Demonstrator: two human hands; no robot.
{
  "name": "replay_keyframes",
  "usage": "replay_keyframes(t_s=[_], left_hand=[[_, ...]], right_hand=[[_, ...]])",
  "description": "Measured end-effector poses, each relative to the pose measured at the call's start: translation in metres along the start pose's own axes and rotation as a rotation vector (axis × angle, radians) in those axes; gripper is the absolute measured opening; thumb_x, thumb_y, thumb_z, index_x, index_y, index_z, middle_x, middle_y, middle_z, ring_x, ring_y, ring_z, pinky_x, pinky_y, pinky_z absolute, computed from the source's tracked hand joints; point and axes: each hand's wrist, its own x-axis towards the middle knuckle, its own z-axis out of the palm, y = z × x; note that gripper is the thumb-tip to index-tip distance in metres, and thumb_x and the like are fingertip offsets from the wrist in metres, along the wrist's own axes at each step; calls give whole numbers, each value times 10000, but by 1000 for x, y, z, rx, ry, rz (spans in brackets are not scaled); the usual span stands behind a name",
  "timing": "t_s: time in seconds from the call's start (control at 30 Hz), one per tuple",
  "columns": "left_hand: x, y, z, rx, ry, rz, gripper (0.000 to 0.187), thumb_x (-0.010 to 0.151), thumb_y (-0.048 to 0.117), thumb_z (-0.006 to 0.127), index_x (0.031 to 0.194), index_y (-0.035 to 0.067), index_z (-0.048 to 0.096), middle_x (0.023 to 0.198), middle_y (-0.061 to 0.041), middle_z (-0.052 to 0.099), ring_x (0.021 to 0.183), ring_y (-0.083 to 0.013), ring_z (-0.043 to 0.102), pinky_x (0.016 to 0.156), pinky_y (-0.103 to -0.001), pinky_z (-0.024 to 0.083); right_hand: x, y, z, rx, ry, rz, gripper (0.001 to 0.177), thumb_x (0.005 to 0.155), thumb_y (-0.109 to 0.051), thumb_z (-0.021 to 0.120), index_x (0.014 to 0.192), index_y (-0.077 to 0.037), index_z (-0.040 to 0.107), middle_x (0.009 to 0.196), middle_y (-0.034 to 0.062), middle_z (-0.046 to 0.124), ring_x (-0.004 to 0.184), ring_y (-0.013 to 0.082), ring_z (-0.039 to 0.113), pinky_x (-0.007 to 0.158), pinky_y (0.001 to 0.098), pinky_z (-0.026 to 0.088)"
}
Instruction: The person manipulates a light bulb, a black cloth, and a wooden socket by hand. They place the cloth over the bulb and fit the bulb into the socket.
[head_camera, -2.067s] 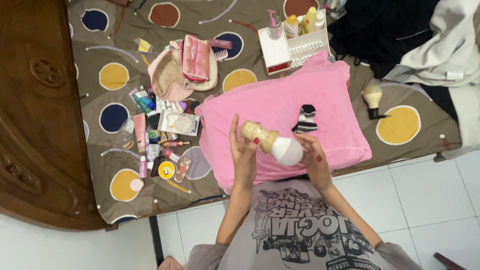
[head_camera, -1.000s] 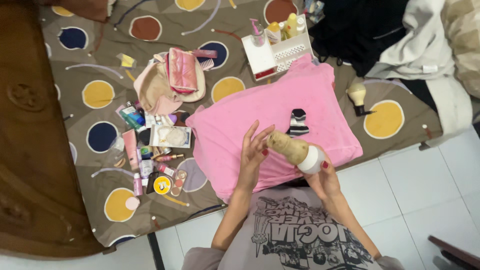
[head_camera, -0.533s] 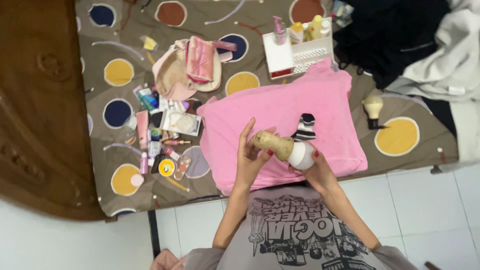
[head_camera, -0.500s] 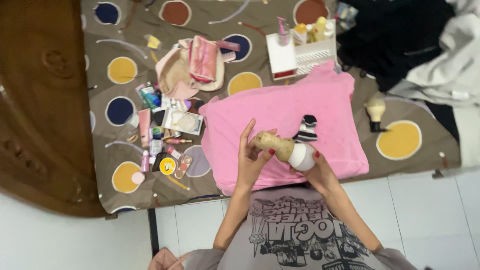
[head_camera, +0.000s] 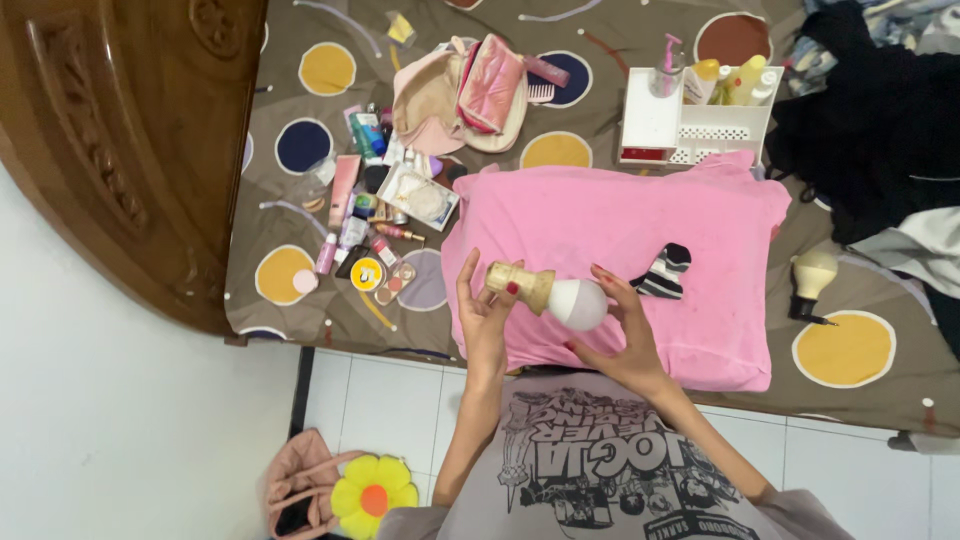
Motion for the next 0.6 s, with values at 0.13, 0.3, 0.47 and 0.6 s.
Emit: replay_keyframes(t_s=[0.13,0.3,0.47,0.6], left_hand=[[2,-3,3,4,-21,-3,796,933,76,725,1591,96,279,1316,-306,644,1287,-301,624,1122,-400,467],[-1,-12,8,55,-137,19,822,932,81,728,1603,108,253,1348,-256,631,1298,-276,608,1122,-396,464],[-4,-25,5,42,-165,42,685,1039,137,628,1632,65,293,1344,-181,668,1264,-214,637,1171,-343,456],[-5,-29,6,145,-20,81,630,1020,118,682,1560,-12,385,1105,-204,738,1096,-244,711,1116,-441,483]], right_hand=[[10,-2,-1,-293,30,-149,827,765,-53,871,1462,-123,433,1472,157,539,1406,292,530,1152,426,501],[-4,-2,-12,-96,81,36,772,761,-26,866,1419,-80,465,1436,171,567,1299,274,604,1052,416,552],[-22,14,-25,541,171,407,732,769,-2,786,1428,-69,473,1340,119,585,1225,258,614,957,439,599],[-35,36,-36,912,223,555,662,864,-284,745,1420,-65,459,1279,143,611,1055,292,663,851,434,575]])
